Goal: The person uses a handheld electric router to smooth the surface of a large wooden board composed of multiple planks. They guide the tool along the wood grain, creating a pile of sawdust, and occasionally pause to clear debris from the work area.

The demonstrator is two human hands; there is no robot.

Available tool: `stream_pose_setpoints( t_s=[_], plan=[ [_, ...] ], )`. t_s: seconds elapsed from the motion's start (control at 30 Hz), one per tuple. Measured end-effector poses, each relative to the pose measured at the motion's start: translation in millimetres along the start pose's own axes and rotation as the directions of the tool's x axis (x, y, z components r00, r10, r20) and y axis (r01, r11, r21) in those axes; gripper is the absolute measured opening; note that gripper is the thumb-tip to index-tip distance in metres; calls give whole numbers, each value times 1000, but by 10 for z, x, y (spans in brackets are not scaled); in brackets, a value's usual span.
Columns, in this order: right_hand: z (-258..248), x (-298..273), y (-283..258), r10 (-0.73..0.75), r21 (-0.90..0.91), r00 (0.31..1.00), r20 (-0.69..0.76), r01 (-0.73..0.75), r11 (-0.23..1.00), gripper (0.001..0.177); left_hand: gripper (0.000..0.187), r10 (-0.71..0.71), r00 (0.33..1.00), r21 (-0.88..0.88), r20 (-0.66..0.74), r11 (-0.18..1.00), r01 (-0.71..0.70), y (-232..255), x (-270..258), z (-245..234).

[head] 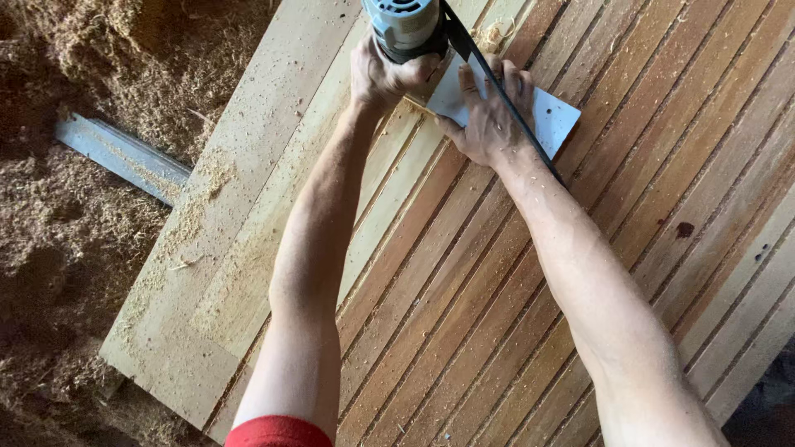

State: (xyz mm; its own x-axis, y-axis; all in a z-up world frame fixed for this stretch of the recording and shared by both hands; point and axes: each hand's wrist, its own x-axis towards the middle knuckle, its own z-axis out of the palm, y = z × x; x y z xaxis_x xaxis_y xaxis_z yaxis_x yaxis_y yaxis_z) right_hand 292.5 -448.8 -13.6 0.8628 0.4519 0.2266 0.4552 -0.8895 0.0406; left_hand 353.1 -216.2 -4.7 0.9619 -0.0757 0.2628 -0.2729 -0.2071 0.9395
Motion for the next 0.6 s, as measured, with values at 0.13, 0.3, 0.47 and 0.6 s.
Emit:
stream_pose_setpoints(
  t_s=[0.13,0.3,0.47,0.6],
  plan=[
    [-40,-30,-6,5,65,1000,1,-5,998,85,80,163,972,246,-167,962,-119,50,-61,105],
    [-61,-29,20,2,109,1000,-9,-1,994,82,70,135,944,276,-302,960,-49,60,-163,277],
    [-35,-50,21,20,108,999,47,-25,994,82,53,201,911,401,-360,915,-43,13,-216,376],
    [-63,-49,28,30,175,999,40,-37,984,82,37,145,938,320,-315,947,-39,69,-212,376]
  ],
)
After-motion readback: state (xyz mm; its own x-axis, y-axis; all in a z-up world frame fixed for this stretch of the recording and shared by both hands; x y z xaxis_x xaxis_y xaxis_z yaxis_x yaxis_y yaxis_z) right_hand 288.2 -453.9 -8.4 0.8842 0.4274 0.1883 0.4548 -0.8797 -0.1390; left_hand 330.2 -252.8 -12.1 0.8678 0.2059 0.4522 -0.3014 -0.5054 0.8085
